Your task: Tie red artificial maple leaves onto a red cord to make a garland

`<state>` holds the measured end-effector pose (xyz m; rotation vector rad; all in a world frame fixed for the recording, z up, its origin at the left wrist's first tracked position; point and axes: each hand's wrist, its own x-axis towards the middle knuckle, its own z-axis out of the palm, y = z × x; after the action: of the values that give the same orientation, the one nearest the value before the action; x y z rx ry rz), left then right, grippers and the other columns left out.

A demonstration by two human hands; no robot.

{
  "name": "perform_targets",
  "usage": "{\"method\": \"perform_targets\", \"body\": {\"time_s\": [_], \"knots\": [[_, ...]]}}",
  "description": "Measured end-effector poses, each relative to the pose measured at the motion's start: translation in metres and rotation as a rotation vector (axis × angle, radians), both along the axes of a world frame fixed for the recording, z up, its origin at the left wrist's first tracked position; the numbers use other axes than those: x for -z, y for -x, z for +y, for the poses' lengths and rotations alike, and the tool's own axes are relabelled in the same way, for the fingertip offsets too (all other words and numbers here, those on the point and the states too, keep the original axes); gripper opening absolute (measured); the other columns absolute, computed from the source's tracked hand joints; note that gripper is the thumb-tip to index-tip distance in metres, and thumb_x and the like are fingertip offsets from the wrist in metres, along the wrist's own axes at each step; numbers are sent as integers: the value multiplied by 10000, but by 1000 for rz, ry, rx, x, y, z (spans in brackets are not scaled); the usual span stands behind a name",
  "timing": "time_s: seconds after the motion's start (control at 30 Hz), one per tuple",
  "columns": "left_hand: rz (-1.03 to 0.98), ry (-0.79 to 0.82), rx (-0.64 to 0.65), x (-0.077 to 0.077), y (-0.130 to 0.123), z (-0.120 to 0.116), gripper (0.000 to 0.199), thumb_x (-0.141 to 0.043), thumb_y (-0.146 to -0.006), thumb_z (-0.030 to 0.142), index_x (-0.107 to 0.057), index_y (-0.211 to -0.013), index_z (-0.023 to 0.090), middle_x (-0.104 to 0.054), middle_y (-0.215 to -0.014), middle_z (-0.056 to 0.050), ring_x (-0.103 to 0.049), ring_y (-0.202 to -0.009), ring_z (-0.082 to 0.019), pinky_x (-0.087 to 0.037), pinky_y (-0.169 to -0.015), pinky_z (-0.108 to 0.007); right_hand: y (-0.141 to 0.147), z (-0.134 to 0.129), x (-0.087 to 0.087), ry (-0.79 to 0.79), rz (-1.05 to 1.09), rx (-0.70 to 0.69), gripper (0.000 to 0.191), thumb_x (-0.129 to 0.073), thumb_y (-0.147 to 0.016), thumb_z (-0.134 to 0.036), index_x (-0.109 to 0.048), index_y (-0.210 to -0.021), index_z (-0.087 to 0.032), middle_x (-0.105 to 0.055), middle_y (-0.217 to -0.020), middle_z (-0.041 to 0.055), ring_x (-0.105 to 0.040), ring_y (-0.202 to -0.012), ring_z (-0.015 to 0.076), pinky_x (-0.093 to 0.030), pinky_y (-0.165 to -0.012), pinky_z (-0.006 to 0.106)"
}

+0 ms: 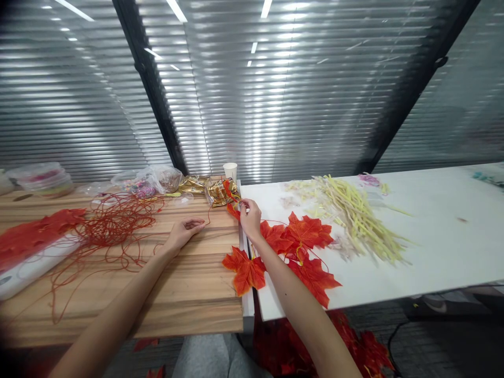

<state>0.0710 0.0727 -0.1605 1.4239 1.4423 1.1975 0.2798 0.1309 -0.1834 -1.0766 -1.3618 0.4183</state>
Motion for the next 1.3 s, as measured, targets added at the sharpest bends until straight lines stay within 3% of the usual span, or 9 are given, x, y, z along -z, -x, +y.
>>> {"method": "perform_targets", "body": {"time_s": [0.9,1.3], "knots": [[35,-12,25,-1,-2,-2,404,-710,-549,445,-666,-789,123,-673,-710,-55,-579,-635,-140,-444,-618,-248,1,1,2,31,0,-43,212,-430,-777,-224,-603,-884,-164,-641,-880,77,-579,-816,190,-445,-776,330],[96,-27,35,4,1,1,352,-680,-612,401,-668,-828,124,-671,-725,-54,-570,-640,-134,-444,-617,-240,1,3,4,22,-12,-44,217,-419,-776,-205,-598,-890,-156,-639,-884,77,-579,-825,189,-440,-782,326]]}}
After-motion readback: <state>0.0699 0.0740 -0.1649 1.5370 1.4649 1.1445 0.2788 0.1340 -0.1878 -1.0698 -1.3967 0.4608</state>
